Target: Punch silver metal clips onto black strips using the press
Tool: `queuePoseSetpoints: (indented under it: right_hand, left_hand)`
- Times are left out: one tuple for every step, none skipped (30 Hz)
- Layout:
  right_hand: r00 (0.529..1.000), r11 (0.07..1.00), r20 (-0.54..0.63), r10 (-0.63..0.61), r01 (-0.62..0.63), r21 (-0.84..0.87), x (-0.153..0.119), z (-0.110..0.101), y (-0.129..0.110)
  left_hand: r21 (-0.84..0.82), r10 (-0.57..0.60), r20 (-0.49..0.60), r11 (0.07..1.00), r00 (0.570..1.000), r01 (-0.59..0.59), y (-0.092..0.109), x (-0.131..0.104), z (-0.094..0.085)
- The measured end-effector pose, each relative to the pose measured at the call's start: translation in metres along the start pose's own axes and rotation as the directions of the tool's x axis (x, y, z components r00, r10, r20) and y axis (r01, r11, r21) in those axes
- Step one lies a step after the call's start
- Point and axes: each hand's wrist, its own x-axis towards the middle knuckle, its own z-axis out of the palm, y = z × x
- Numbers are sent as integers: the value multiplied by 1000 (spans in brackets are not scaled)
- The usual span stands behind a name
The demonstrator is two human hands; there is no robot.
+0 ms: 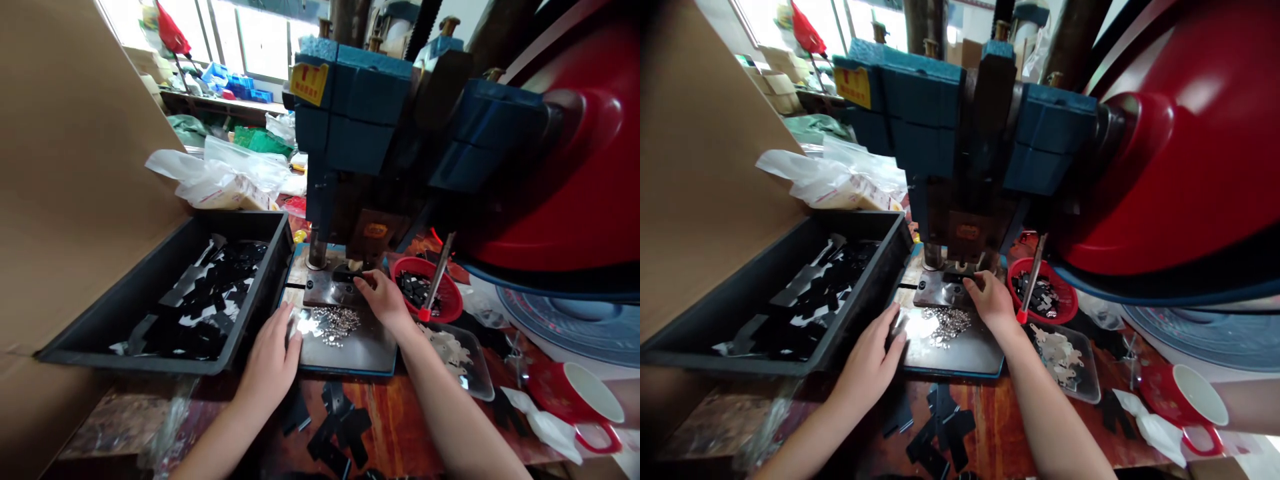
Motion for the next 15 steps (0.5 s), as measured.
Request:
queuePoseSetpoints:
  right_hand:
    - [1000, 1000, 6, 10, -10, 10, 3, 1, 0]
    - [1000, 999, 2, 24, -25, 33, 4, 2, 1]
    - [999, 996, -17, 44, -43, 76, 5, 1, 3]
    - [997, 989, -45, 67, -61, 131, 5, 0, 5]
    - [992, 978, -78, 95, -78, 191, 4, -3, 9]
    - [987, 965, -107, 123, -94, 244, 3, -7, 13]
    - [978, 950, -141, 155, -109, 291, 0, -12, 17]
    - [966, 933, -176, 192, -125, 337, -3, -18, 22]
    - [950, 913, -209, 231, -137, 385, -7, -25, 27]
    - [932, 889, -244, 267, -141, 435, -12, -31, 32]
    - [911, 863, -280, 303, -137, 486, -18, -37, 37]
    - [889, 845, -316, 332, -131, 519, -26, -40, 40]
    - [874, 848, -344, 343, -130, 514, -34, -42, 41]
    - [876, 874, -356, 326, -135, 466, -44, -42, 41]
    - [896, 914, -346, 279, -137, 382, -54, -40, 39]
  left_hand:
    - [33, 21, 23, 999, 1000, -21, -1, -1, 2]
    - [61, 40, 43, 997, 998, -43, -1, -3, 3]
    - [86, 58, 60, 994, 997, -63, -1, -4, 5]
    - [106, 71, 77, 991, 995, -79, -1, -6, 5]
    - [122, 79, 89, 988, 993, -90, -1, -8, 6]
    - [134, 85, 101, 986, 991, -99, -1, -9, 6]
    - [142, 91, 111, 984, 990, -106, 0, -11, 6]
    - [145, 97, 121, 983, 988, -115, 0, -12, 5]
    - [145, 105, 130, 982, 986, -124, 0, -13, 5]
    - [143, 114, 135, 981, 984, -133, 0, -15, 5]
    - [141, 123, 140, 980, 982, -143, 0, -16, 5]
    - [139, 134, 145, 978, 980, -155, 1, -17, 5]
    - [140, 145, 152, 976, 978, -167, 1, -18, 5]
    - [143, 158, 163, 973, 974, -182, 2, -19, 6]
    - [148, 171, 179, 969, 969, -198, 3, -20, 6]
